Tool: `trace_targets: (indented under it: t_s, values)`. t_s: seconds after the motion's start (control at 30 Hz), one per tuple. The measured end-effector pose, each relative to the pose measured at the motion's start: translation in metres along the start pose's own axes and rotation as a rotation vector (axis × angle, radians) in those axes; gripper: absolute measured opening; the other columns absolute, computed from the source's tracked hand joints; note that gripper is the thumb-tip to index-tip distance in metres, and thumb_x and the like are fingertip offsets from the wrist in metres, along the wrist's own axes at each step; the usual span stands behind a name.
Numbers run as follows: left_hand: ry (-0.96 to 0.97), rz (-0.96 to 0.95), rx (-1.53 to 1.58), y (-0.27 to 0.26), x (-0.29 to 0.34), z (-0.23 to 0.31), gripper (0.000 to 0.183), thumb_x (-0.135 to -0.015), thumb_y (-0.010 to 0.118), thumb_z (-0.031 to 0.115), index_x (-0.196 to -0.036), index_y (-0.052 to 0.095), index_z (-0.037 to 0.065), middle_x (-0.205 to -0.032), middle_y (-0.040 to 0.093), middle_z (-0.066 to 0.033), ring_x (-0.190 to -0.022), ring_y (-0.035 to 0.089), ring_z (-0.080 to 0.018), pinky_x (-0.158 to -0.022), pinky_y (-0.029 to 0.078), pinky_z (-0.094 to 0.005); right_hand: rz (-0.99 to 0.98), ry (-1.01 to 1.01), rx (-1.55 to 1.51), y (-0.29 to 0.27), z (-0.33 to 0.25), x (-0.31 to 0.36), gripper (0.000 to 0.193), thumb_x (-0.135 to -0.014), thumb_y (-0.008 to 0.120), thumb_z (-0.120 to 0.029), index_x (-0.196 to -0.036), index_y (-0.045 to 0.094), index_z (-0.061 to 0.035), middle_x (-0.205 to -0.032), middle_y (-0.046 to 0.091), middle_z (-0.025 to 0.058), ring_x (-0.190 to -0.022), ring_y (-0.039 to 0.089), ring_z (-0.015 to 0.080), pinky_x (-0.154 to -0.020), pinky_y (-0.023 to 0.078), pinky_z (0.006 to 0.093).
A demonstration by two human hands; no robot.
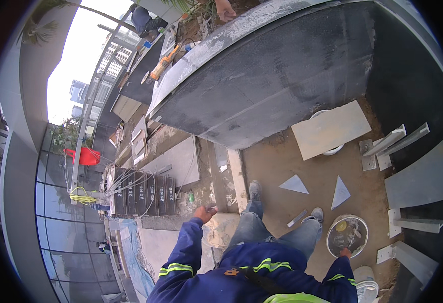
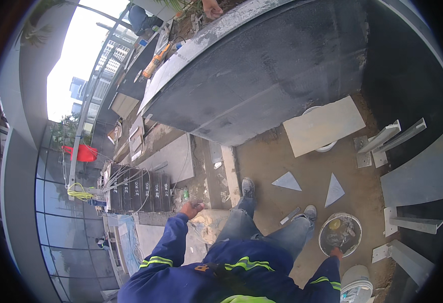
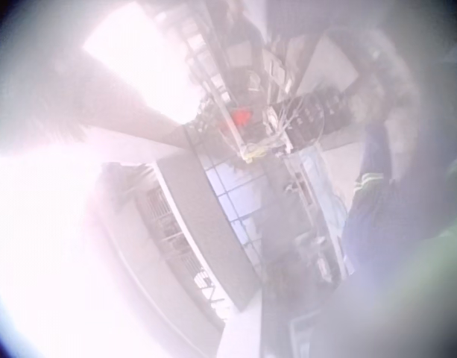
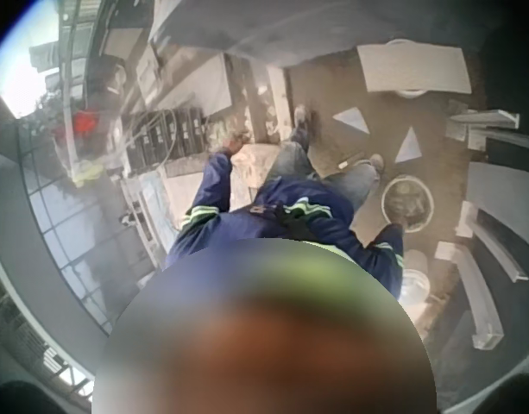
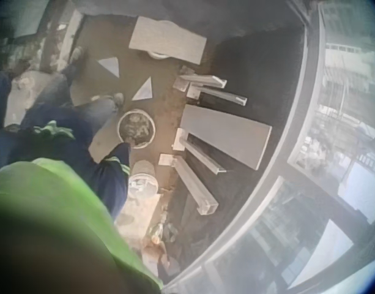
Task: The person picks up a long metal bar and places it on the floor, then walks across a construction site. He and a coworker lift a large stone slab and position it against a curved wall section, adjusting its placement by hand.
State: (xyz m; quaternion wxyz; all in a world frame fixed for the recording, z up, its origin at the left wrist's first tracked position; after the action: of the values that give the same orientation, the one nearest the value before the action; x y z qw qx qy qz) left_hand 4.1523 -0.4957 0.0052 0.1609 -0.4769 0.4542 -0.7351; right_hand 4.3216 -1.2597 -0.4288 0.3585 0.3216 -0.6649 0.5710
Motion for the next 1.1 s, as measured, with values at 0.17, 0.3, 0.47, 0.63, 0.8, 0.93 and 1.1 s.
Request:
trace_targets:
  t_s: [0.17,0.3,0.47,0.63,0.8,0.93,1.1]
  values:
    - [0.099,0.151,0.08,-0.107,-0.091,0.018,0.056,-0.097,0.064,0.055,-0.13,0.07,0.009,-0.111,0.075,-0.0202,-0.106,0.072,-0.0345,-0.094,0.054,-0.0427,0.001,0.176,-0.068,-0.001,0.0,0.013,0.035,-0.095,0.06,-0.028,-0.114,0.069,-0.001,-0.114,0.072,0.0264,-0.114,0.067,0.0423,-0.102,0.049,0.0542]
    - [0.215,0.3,0.36,-0.204,-0.166,0.04,0.047,-0.099,0.067,0.043,-0.121,0.072,0.002,-0.102,0.077,-0.0137,-0.095,0.073,-0.0221,-0.086,0.055,-0.035,0.398,0.518,-0.377,-0.054,-0.066,0.029,0.04,-0.092,0.065,-0.032,-0.117,0.069,-0.0009,-0.113,0.073,0.0235,-0.114,0.068,0.0391,-0.101,0.049,0.0498]
    - [0.561,0.743,0.703,-0.391,-0.22,0.021,0.037,-0.099,0.072,0.032,-0.113,0.073,-0.003,-0.089,0.072,-0.0028,-0.082,0.065,-0.008,-0.076,0.052,-0.0253,0.47,-0.102,-1.082,-0.164,-0.384,0.048,0.033,-0.097,0.071,-0.033,-0.11,0.068,-0.0029,-0.078,0.066,0.0035,-0.064,0.059,0.0122,-0.056,0.048,0.0299]
    - [0.582,0.817,0.644,-0.56,-0.308,-0.031,0.051,-0.1,0.066,0.047,-0.113,0.073,-0.002,-0.093,0.075,-0.0083,-0.082,0.069,-0.0121,-0.079,0.054,-0.0298,-0.178,-0.9,-0.864,-0.258,-0.839,0.203,0.059,-0.096,0.07,-0.043,-0.135,0.06,-0.0008,-0.126,0.068,0.0197,-0.113,0.067,0.0265,-0.096,0.053,0.0389]
    - [0.414,0.272,0.344,-0.599,-0.418,-0.032,0.078,-0.097,0.053,0.069,-0.114,0.071,-0.004,-0.097,0.074,-0.0135,-0.082,0.071,-0.0204,-0.076,0.056,-0.0339,-0.643,-1.156,-0.59,-0.276,-1.108,0.367,0.068,-0.102,0.064,-0.041,-0.152,0.039,-0.0013,-0.136,0.06,0.0172,-0.122,0.063,0.0226,-0.104,0.05,0.0362]
    - [0.404,-0.027,0.329,-0.592,-0.454,-0.019,0.084,-0.095,0.051,0.074,-0.112,0.07,-0.006,-0.094,0.074,-0.0152,-0.081,0.073,-0.0223,-0.072,0.058,-0.0352,-0.837,-1.024,-0.865,-0.259,-1.195,0.414,0.069,-0.102,0.064,-0.043,-0.15,0.038,-0.0008,-0.136,0.059,0.018,-0.123,0.063,0.0271,-0.104,0.051,0.0392]
    - [0.424,-0.096,0.409,-0.584,-0.461,-0.004,0.083,-0.092,0.058,0.073,-0.111,0.071,-0.006,-0.09,0.072,-0.0144,-0.079,0.071,-0.0222,-0.069,0.058,-0.0349,-0.929,-0.792,-1.19,-0.246,-1.225,0.419,0.064,-0.1,0.068,-0.043,-0.14,0.043,0.0,-0.137,0.056,0.0198,-0.125,0.062,0.0292,-0.102,0.055,0.0398]
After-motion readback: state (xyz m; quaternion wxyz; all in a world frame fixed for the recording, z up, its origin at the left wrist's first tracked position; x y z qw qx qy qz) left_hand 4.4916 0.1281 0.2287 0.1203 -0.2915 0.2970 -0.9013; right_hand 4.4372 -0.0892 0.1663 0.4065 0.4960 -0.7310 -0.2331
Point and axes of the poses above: each hand's wrist, its own x-axis away from the middle knuckle, its own y-axis out of the palm, z = x × y, the point moved 5 cm from there along -x, towards the middle knuckle
